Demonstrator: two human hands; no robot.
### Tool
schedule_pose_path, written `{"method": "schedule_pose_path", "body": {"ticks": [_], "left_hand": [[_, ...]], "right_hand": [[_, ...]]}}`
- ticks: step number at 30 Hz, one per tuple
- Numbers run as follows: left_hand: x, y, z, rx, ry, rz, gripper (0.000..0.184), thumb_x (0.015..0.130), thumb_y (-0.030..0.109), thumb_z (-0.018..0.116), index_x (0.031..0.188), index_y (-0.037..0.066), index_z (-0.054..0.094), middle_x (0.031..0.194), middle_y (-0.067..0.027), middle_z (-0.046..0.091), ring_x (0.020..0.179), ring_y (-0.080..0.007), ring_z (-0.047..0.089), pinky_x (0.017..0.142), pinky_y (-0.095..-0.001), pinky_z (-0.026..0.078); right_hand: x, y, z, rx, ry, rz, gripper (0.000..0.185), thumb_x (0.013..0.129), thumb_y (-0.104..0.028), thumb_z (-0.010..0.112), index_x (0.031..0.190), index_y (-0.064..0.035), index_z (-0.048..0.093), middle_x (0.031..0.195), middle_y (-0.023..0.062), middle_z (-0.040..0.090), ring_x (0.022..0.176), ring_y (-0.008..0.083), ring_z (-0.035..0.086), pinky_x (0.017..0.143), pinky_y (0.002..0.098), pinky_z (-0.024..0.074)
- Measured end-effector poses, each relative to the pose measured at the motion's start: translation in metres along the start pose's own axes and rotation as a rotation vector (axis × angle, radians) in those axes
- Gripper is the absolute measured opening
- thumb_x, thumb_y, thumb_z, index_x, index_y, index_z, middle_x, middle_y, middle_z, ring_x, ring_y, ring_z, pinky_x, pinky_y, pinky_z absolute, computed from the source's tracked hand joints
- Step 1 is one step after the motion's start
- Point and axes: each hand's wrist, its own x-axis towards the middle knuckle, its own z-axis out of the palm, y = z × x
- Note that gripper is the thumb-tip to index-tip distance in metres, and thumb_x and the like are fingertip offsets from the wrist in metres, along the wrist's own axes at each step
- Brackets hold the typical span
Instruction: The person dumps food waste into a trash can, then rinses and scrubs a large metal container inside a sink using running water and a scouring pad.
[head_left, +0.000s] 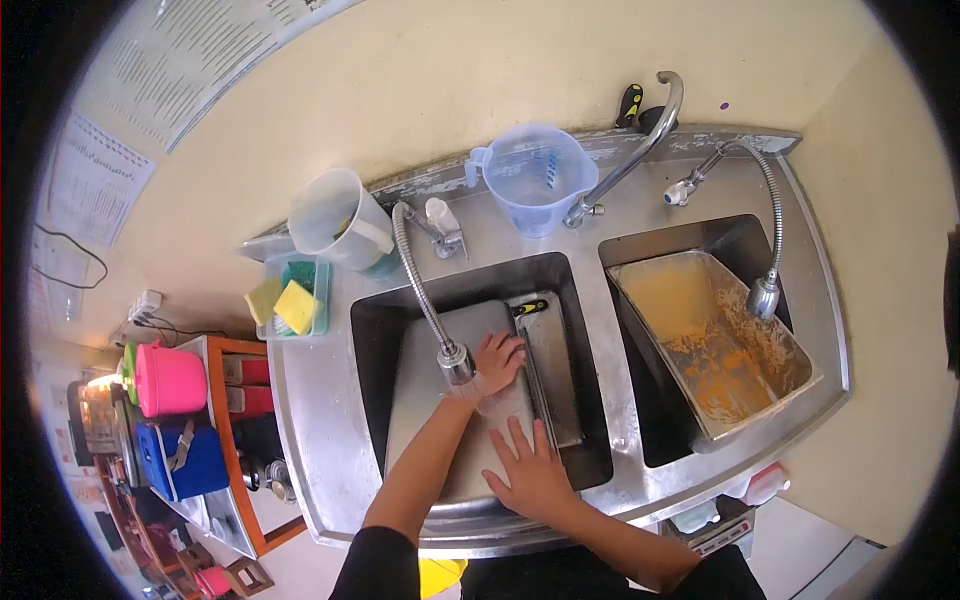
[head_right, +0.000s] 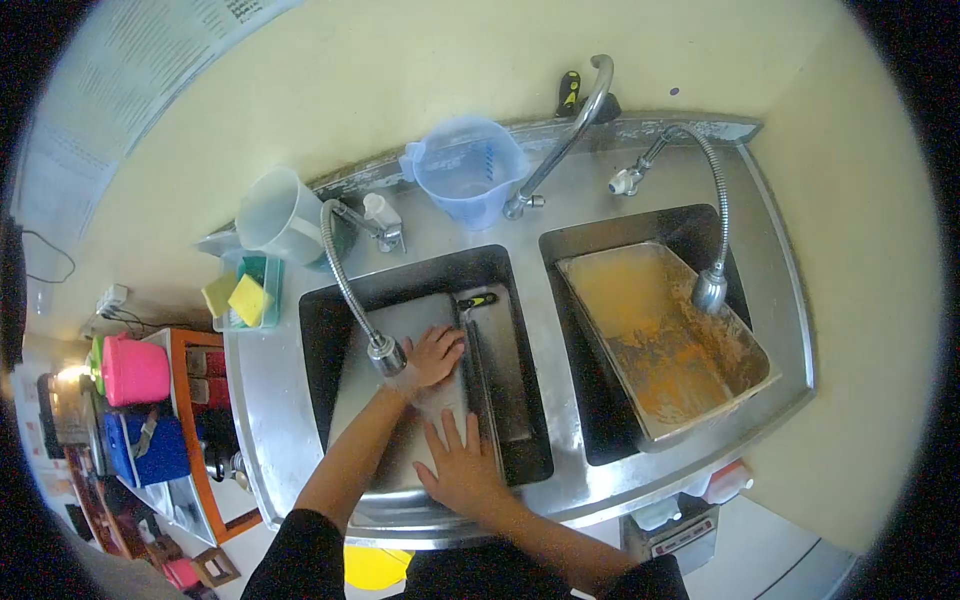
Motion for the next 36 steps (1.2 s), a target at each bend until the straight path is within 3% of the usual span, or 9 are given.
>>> {"method": "schedule_pose_path", "body": {"ticks": [7,10,13,16,21,23,27,30,36], "left_hand": [[0.13,-0.109,0.067,-0.005,-0.086,-0.155,0.046,0.1,0.048,0.045,0.131,0.02,0.062,0.142,-0.0142,0.055,0.134,-0.0427,0.047,0.109,-0.0733,0.027],[0.147,-0.078,0.021,0.021,-0.311,-0.521,0.05,0.099,0.053,0.039,0.139,0.029,0.057,0.154,-0.0063,0.046,0.143,-0.0328,0.04,0.113,-0.0718,0.022],[0.156,-0.129,0.013,0.099,-0.389,-0.672,0.051,0.095,0.048,0.053,0.129,0.012,0.066,0.132,-0.0141,0.065,0.125,-0.0345,0.06,0.108,-0.0482,0.042],[0.108,-0.19,0.02,-0.985,-0.052,-0.577,0.043,0.087,0.036,0.072,0.115,0.005,0.073,0.112,-0.0123,0.072,0.099,-0.0285,0.068,0.091,-0.0439,0.052],[0.084,-0.168,-0.012,-1.079,-0.024,-0.511,0.047,0.085,0.045,0.072,0.108,0.004,0.075,0.101,-0.0113,0.072,0.087,-0.0253,0.065,0.083,-0.04,0.051],[0.105,-0.21,0.036,-1.185,0.023,-0.387,0.036,0.082,0.031,0.079,0.105,0.003,0.075,0.092,-0.009,0.073,0.08,-0.022,0.066,0.076,-0.0387,0.054],[0.199,-0.138,0.064,-0.626,-0.75,0.047,0.047,0.093,0.03,0.06,0.138,0.015,0.061,0.144,-0.0093,0.058,0.14,-0.0227,0.043,0.116,-0.0332,0.031],[0.191,-0.116,0.058,-0.188,-0.715,0.151,0.042,0.091,0.033,0.059,0.127,0.014,0.067,0.133,-0.0152,0.064,0.125,-0.0297,0.057,0.108,-0.0385,0.042],[0.151,-0.17,0.004,-0.182,-0.556,-0.332,0.058,0.094,0.052,0.051,0.132,0.009,0.063,0.14,-0.0171,0.058,0.132,-0.031,0.053,0.109,-0.0426,0.041]], "right_hand": [[-0.006,0.006,-0.014,0.01,-0.013,0.023,0.063,0.092,-0.046,0.061,0.145,-0.0117,0.051,0.152,0.0235,0.04,0.133,0.0584,0.038,0.106,0.058,0.0428],[-0.003,0.008,-0.014,0.019,-0.023,0.037,0.064,0.091,-0.046,0.064,0.145,-0.0137,0.051,0.152,0.0223,0.041,0.132,0.0579,0.039,0.106,0.0578,0.0429],[-0.003,0.009,-0.011,0.056,-0.024,0.047,0.063,0.093,-0.05,0.06,0.143,-0.0139,0.054,0.153,0.0208,0.041,0.13,0.0558,0.043,0.107,0.0608,0.041],[-0.001,0.008,-0.014,0.078,-0.02,0.06,0.063,0.09,-0.05,0.064,0.143,-0.0155,0.054,0.153,0.0197,0.041,0.133,0.055,0.041,0.11,0.0587,0.0388],[0.0,-0.006,-0.022,0.174,-0.024,0.185,0.07,0.085,-0.04,0.071,0.148,-0.0188,0.048,0.157,0.0126,0.04,0.143,0.0459,0.033,0.114,0.0549,0.0349],[-0.002,-0.007,-0.017,0.194,-0.038,0.179,0.072,0.084,-0.04,0.072,0.148,-0.0187,0.048,0.158,0.0128,0.038,0.144,0.0474,0.031,0.115,0.0549,0.034],[0.002,-0.006,-0.015,0.122,-0.061,0.134,0.066,0.087,-0.046,0.069,0.144,-0.0178,0.053,0.155,0.0157,0.04,0.14,0.0509,0.035,0.114,0.0553,0.0366],[0.003,-0.003,-0.011,0.107,-0.05,0.113,0.064,0.087,-0.048,0.069,0.143,-0.0193,0.055,0.154,0.015,0.042,0.14,0.0497,0.037,0.114,0.0542,0.0372],[0.003,-0.011,-0.01,0.125,-0.041,0.146,0.062,0.085,-0.047,0.071,0.141,-0.0246,0.056,0.154,0.0097,0.043,0.141,0.0476,0.036,0.114,0.0532,0.0392]]}}
